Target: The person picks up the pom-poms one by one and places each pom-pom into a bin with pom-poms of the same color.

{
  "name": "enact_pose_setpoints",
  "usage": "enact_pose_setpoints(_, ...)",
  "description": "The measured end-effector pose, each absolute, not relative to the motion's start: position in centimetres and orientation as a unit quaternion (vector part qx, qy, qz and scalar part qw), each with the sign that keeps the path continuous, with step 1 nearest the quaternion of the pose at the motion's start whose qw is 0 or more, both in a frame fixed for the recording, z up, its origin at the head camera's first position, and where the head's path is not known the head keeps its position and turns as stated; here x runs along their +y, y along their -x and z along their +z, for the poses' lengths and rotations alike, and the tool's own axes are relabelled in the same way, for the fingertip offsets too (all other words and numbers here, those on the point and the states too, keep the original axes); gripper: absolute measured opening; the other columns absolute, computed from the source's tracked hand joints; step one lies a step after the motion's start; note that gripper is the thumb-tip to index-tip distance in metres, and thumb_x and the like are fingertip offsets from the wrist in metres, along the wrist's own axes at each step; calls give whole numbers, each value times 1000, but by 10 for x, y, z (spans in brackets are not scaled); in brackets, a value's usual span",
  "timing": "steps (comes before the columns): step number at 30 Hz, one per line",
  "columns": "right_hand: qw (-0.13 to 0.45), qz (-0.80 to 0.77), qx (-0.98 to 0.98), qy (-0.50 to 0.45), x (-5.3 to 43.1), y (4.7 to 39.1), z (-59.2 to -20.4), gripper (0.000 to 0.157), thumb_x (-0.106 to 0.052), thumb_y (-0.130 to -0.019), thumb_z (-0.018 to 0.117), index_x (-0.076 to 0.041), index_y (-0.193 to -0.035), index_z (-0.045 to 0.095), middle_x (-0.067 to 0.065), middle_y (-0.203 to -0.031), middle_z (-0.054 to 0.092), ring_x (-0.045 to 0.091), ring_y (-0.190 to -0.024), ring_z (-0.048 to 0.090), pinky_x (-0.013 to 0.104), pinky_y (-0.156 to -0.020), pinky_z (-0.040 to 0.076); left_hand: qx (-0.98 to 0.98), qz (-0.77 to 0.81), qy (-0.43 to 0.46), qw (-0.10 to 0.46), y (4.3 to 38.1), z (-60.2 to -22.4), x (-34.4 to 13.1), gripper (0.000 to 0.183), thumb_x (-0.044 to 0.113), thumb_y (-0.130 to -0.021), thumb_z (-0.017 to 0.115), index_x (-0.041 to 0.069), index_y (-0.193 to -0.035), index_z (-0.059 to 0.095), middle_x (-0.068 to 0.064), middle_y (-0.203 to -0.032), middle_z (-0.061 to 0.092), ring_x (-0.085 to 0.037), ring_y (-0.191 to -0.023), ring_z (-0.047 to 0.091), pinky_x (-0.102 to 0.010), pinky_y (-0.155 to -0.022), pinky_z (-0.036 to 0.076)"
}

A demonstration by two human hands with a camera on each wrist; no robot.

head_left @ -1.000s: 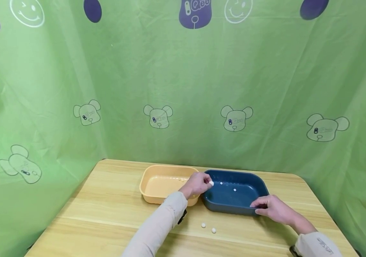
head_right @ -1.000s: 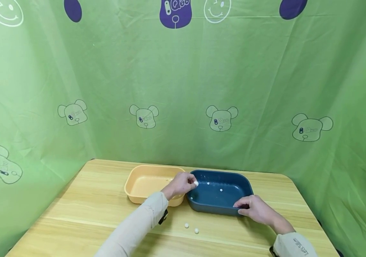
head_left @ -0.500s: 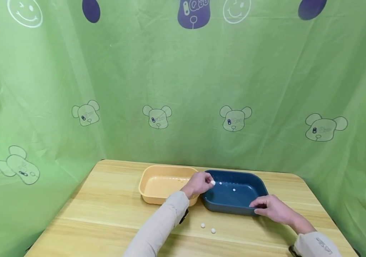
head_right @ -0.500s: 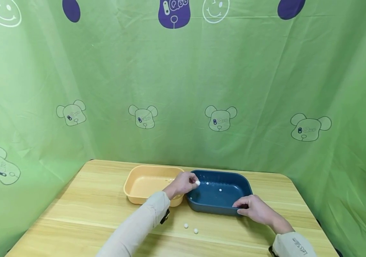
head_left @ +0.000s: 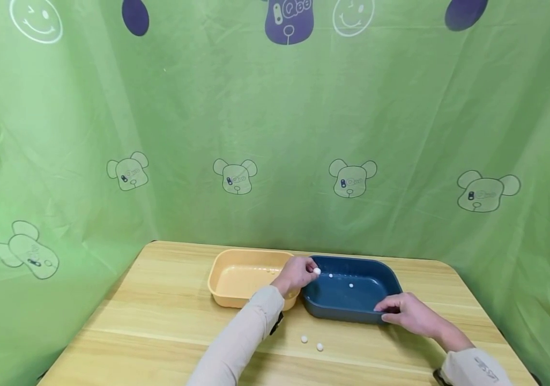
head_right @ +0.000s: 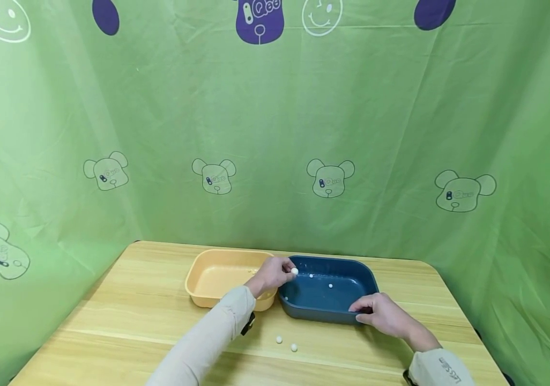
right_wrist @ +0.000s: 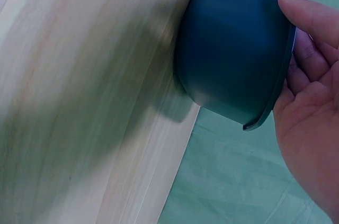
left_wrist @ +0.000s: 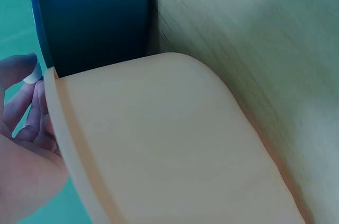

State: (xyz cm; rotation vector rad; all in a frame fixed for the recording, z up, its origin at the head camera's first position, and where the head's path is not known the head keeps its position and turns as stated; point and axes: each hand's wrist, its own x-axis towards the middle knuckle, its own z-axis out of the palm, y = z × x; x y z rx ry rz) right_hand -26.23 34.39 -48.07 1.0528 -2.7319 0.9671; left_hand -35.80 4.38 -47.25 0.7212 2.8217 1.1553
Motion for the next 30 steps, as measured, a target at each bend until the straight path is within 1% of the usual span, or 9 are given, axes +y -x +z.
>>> enact_pose_setpoints(10,13,306,-897,-318,344,262,-479,12,-6,-82,70,-10,-93,72,-6,-92,69,5,-86,60,27,-72,50,901,376,-215,6,358,-468,40,10,14,-86,69,8,-93,71,7,-77,61,-7,-73,54,-19,-68,45)
enact_pose_setpoints(18,10,309,-896,-319,343,262,-480,11,-7,-82,71,-11,-93,72,-5,-92,69,5,-87,60,25,-72,50,900,376,-221,10,358,-469,36,23,15,-84,71,4,-105,70,2,-85,64,-10,-81,58,-21,-73,46)
enact_pose_setpoints(23,13,318,-891,-324,342,262,-480,11,-6,-82,71,-10,-93,72,-3,-92,69,7,-86,61,26,-71,50,895,384,-226,11,357,-469,33,21,17,-85,70,4,-102,69,4,-84,63,-8,-79,57,-21,-72,46)
enact_pose_setpoints(27,15,317,-892,-323,342,261,-479,12,-6,-82,71,-10,-93,72,-3,-92,69,7,-87,61,26,-71,50,884,391,-256,8,350,-468,27,17,15,-85,70,4,-98,69,5,-80,62,-6,-75,56,-19,-68,46)
enact_pose_setpoints(30,14,316,-892,-322,343,261,-479,12,-5,-82,70,-10,-93,72,-3,-92,69,6,-87,61,25,-71,50,874,398,-276,20,343,-468,21,14,14,-85,70,5,-96,68,5,-78,60,-5,-72,55,-18,-65,45)
